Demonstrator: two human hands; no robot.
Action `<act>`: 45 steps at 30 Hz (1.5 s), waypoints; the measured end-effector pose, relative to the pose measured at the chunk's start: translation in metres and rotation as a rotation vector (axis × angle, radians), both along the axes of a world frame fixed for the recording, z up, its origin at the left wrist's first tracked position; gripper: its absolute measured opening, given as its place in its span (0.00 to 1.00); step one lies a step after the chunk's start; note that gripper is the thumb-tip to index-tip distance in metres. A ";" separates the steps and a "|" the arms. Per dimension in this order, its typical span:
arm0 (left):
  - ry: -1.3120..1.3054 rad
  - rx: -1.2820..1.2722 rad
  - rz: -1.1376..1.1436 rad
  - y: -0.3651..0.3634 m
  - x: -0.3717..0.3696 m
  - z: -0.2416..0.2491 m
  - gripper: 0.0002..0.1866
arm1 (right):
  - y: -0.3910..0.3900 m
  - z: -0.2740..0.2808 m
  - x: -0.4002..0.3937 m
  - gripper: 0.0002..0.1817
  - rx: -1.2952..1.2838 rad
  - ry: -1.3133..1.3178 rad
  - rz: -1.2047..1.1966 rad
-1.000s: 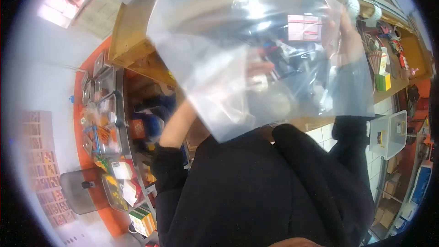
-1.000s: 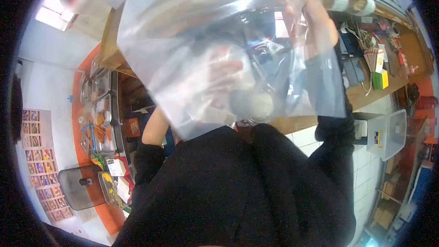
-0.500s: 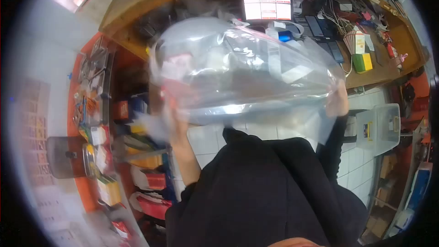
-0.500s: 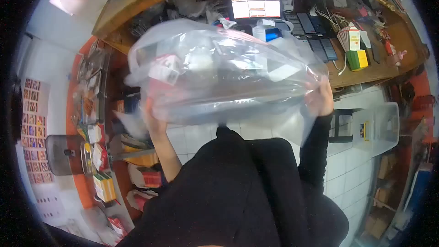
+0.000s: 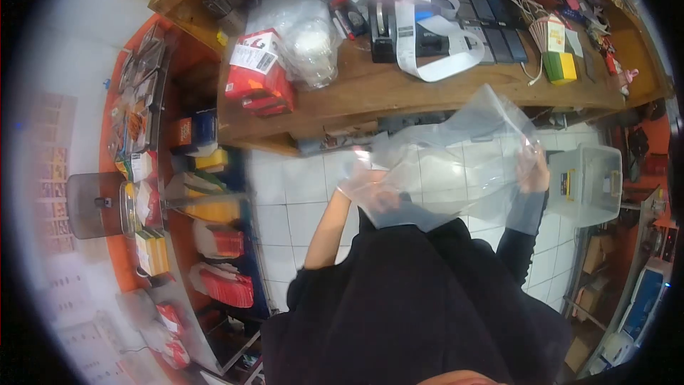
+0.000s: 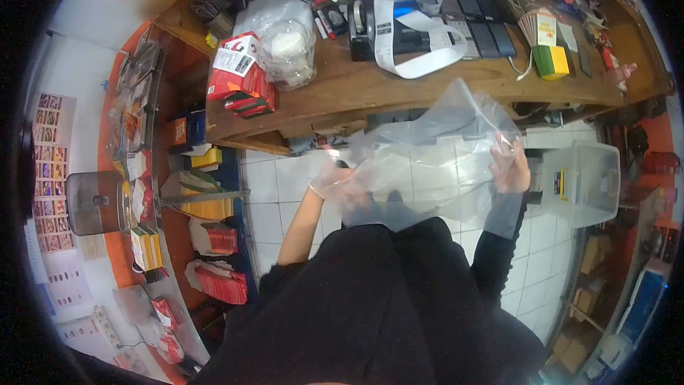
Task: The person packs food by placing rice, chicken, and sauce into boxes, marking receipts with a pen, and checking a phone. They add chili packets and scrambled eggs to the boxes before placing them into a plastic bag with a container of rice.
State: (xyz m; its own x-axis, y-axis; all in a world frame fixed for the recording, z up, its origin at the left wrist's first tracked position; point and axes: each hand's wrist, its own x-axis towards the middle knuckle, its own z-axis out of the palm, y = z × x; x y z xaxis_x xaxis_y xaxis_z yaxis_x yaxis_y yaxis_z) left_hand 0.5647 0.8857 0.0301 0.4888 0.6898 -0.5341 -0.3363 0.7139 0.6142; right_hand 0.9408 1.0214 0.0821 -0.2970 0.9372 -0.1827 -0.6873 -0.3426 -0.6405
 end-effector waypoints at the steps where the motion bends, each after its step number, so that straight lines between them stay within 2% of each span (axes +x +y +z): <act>1: -0.301 -0.122 0.032 0.015 0.015 0.004 0.30 | 0.000 0.006 0.004 0.15 -0.014 -0.033 0.013; 2: -0.580 -0.276 0.040 0.030 0.029 0.007 0.27 | -0.001 0.009 0.008 0.15 -0.026 -0.067 0.025; 3: -0.331 -0.026 0.016 0.038 0.034 -0.008 0.21 | 0.001 0.005 0.019 0.17 0.088 -0.054 0.087; 4: -0.079 0.219 -0.007 0.044 0.040 -0.023 0.16 | -0.003 0.006 0.029 0.17 0.081 -0.062 0.082; 5: -0.009 0.266 0.105 0.051 0.047 -0.026 0.13 | -0.006 0.010 0.036 0.18 0.067 -0.154 0.011; 6: -0.011 0.269 0.099 0.050 0.050 -0.027 0.13 | -0.006 0.013 0.043 0.18 0.058 -0.244 -0.061; 8: -0.218 0.059 0.372 0.046 0.059 -0.006 0.11 | -0.010 0.016 0.065 0.19 0.093 -0.204 -0.069; 9: -0.219 0.057 0.366 0.045 0.060 -0.015 0.11 | -0.013 0.017 0.075 0.19 0.044 -0.227 -0.216; 10: -0.269 -0.081 0.365 0.042 0.059 -0.033 0.10 | -0.015 0.021 0.082 0.19 -0.007 -0.250 -0.361; 11: -0.318 -0.218 0.364 0.041 0.059 -0.041 0.10 | -0.015 0.029 0.089 0.19 -0.053 -0.336 -0.376; 12: -0.318 -0.221 0.363 0.039 0.060 -0.049 0.10 | -0.017 0.025 0.100 0.19 -0.055 -0.338 -0.377; 14: -0.768 -0.184 0.162 0.036 0.064 -0.044 0.11 | -0.020 0.019 0.119 0.19 0.045 -0.255 -0.279; 15: -0.770 -0.188 0.162 0.036 0.067 -0.041 0.11 | -0.021 0.015 0.127 0.19 0.041 -0.257 -0.280; 17: -0.173 -0.017 0.092 0.044 0.075 -0.003 0.12 | -0.022 0.017 0.135 0.20 0.070 -0.321 -0.279; 18: -0.177 -0.021 0.096 0.048 0.074 -0.005 0.12 | -0.021 0.018 0.145 0.20 0.067 -0.326 -0.275; 20: -0.297 0.165 0.010 0.059 0.070 -0.001 0.12 | -0.016 0.022 0.162 0.19 0.100 -0.340 -0.095; 23: -0.214 0.138 0.064 0.070 0.071 0.012 0.07 | -0.003 0.023 0.172 0.23 0.055 -0.492 -0.183; 27: -0.124 0.172 0.070 0.075 0.073 0.032 0.07 | 0.022 0.015 0.188 0.21 0.064 -0.469 -0.029; 29: -0.071 0.204 0.024 0.079 0.074 0.039 0.06 | 0.031 0.011 0.173 0.18 0.132 -0.608 -0.159; 30: -0.074 0.203 0.037 0.080 0.074 0.048 0.06 | 0.045 -0.006 0.185 0.18 0.134 -0.612 -0.146; 32: -0.055 0.276 0.210 0.080 0.071 0.061 0.07 | 0.073 -0.028 0.201 0.14 0.082 -1.080 -0.120; 33: -0.057 0.273 0.218 0.080 0.068 0.059 0.07 | 0.078 -0.039 0.189 0.11 0.357 -1.563 -0.322; 34: 0.038 0.239 0.236 0.082 0.063 0.055 0.07 | 0.075 -0.020 0.147 0.11 0.363 -1.563 -0.316; 36: 0.128 0.202 0.261 0.084 0.049 0.054 0.07 | 0.071 0.029 0.068 0.08 0.518 -1.823 -0.525; 37: 0.152 0.197 0.238 0.084 0.039 0.056 0.06 | 0.081 0.019 0.051 0.06 0.590 -1.478 -0.454; 38: 0.177 0.190 0.211 0.084 0.029 0.057 0.05 | 0.092 0.015 0.028 0.06 0.443 -1.185 -0.250; 39: 0.140 0.157 0.283 0.082 0.019 0.056 0.06 | 0.097 0.021 -0.018 0.06 0.475 -1.083 -0.197; 41: 0.185 0.209 0.321 0.077 -0.008 0.069 0.06 | 0.125 -0.008 -0.075 0.08 0.499 -1.153 -0.032; 42: 0.209 0.257 0.291 0.072 -0.027 0.075 0.05 | 0.134 -0.014 -0.115 0.14 0.410 -1.086 0.002; 44: 0.258 0.333 0.152 0.066 -0.068 0.092 0.04 | 0.154 -0.047 -0.177 0.30 0.660 -1.394 0.037; 45: 0.285 0.358 0.042 0.066 -0.086 0.101 0.04 | 0.154 -0.063 -0.209 0.30 0.692 -1.566 0.083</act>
